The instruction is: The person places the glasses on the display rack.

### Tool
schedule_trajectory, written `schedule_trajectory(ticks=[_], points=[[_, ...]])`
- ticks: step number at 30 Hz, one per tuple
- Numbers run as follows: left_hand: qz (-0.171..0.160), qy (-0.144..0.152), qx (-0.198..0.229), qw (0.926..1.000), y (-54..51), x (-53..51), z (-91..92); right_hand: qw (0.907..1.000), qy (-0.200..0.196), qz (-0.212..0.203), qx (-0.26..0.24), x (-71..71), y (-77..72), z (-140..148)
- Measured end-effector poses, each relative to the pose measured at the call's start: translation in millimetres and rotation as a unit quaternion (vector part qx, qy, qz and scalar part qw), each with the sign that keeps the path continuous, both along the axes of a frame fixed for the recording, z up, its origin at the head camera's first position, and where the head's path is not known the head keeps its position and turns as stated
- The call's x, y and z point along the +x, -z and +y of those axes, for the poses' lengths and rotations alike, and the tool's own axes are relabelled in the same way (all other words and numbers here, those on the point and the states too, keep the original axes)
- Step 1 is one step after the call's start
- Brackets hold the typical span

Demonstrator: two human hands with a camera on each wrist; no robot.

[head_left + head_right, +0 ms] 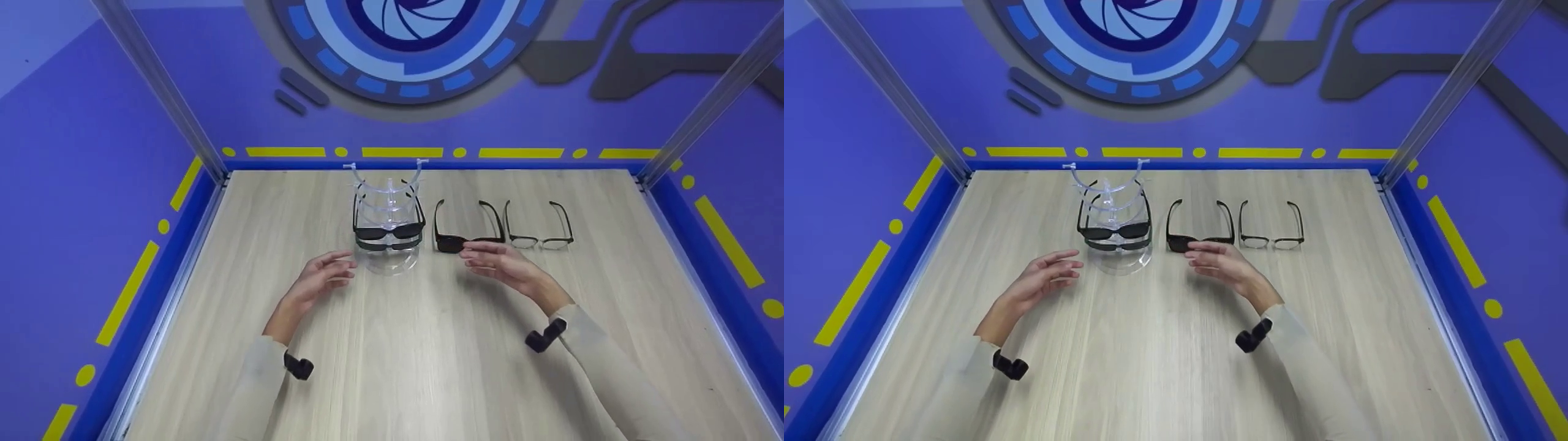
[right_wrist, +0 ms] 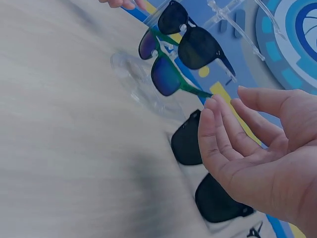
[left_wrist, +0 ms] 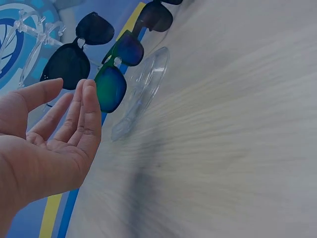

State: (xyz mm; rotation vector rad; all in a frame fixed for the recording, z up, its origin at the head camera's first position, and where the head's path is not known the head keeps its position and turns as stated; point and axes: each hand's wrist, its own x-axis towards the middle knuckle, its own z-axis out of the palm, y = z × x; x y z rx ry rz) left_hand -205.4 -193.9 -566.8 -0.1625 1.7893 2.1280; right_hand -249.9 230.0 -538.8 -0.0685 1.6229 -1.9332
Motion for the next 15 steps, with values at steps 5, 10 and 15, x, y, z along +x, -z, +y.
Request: schedule_trajectory(ticks=[5,10,15], points=[[-0.003,0.007,-0.001,1.0000,8.2,9.3,8.4,1.0000,-0.004,-0.003,0.007,6.8,5.6,15.9],[-0.014,0.019,0.009,0.9997,12.6,15.2,17.0,0.9998,-0.002,-0.009,0.017,13.0,9.9,31.9],[-0.008,0.037,0.018,0.9991,12.9,17.5,25.9,0.9998,0.009,-0.011,0.013,18.0,12.2,46.9]])
